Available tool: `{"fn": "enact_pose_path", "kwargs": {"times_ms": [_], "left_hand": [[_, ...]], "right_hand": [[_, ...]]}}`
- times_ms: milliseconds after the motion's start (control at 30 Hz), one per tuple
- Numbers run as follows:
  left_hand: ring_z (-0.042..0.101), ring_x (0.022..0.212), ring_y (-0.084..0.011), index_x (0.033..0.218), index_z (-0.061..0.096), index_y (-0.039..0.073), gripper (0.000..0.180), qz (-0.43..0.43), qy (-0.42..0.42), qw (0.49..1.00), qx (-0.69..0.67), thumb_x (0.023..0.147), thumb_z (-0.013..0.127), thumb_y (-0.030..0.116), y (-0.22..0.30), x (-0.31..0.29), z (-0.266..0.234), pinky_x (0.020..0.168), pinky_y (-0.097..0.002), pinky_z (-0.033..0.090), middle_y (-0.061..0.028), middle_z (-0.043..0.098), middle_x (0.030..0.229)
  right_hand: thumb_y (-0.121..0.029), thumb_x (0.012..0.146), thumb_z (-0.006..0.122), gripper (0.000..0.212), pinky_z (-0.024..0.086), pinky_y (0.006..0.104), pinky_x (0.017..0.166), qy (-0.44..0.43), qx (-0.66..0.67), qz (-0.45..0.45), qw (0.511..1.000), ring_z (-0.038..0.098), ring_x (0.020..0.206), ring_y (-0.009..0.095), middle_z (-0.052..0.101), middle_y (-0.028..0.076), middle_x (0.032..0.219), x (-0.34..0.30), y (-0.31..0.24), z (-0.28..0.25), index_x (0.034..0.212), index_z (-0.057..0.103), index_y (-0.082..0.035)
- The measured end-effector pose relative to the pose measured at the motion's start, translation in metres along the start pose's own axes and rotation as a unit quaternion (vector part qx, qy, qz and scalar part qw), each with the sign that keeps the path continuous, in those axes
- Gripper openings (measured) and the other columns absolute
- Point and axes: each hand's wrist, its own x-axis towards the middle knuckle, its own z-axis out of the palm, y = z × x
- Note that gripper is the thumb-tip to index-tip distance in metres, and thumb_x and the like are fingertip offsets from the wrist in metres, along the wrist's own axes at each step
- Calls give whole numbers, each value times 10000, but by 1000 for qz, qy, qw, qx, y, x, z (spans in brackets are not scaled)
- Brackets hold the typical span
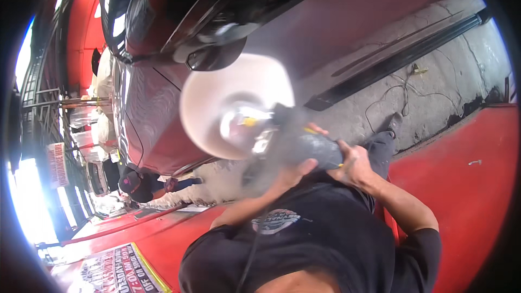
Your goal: The person uses a rotary polisher with a white pad to buff the side panels of a maroon car. They move the tool in circular motions across the front door and rear quarter panel, maintaining consistent contact with the vehicle's surface.
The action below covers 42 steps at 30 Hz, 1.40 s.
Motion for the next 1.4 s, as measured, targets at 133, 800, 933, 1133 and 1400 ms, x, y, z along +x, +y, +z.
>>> {"fn": "enact_pose_path", "kwargs": {"times_ms": [133,800,933,1133,1400], "left_hand": [[558,1298,-326,1484,376,95,812,45,52,971,-231,839,839,262,29,-17,-19,1096,-494,489,-158,511,1357],[683,1061,-229,1167,725,27,465,-58,-103,964,240,754,855,195,-66,35,-28,992,-393,523,-100,753,1144],[675,1085,-252,1180,726,46,473,-124,-101,941,299,757,856,212,-80,-41,-89,1021,-414,505,-95,745,1164],[662,1121,-286,1198,728,75,485,-54,-97,960,257,761,859,239,-116,6,-50,1063,-445,479,-86,734,1194],[680,1004,-203,1306,609,101,863,-32,-1,997,70,540,983,234,-138,52,-17,962,-396,535,-104,739,1113]], "right_hand": [[-253,686,823,531,577,505,683,-83,43,-62,994,713,750,482,696,282,759,14,-62,-5,1073,642,62],[-159,788,694,294,520,439,826,91,-17,-222,971,673,903,292,717,140,954,36,238,174,1041,698,-10],[-191,818,683,248,529,468,875,-38,119,-79,989,701,958,321,754,155,945,54,216,249,976,724,-4],[-256,975,642,383,486,462,1000,-102,164,-150,970,627,1168,327,675,182,1242,55,347,203,1255,656,5],[-154,953,696,197,548,435,873,108,182,-47,976,718,957,345,747,176,1072,44,253,208,1095,730,-22]]}}
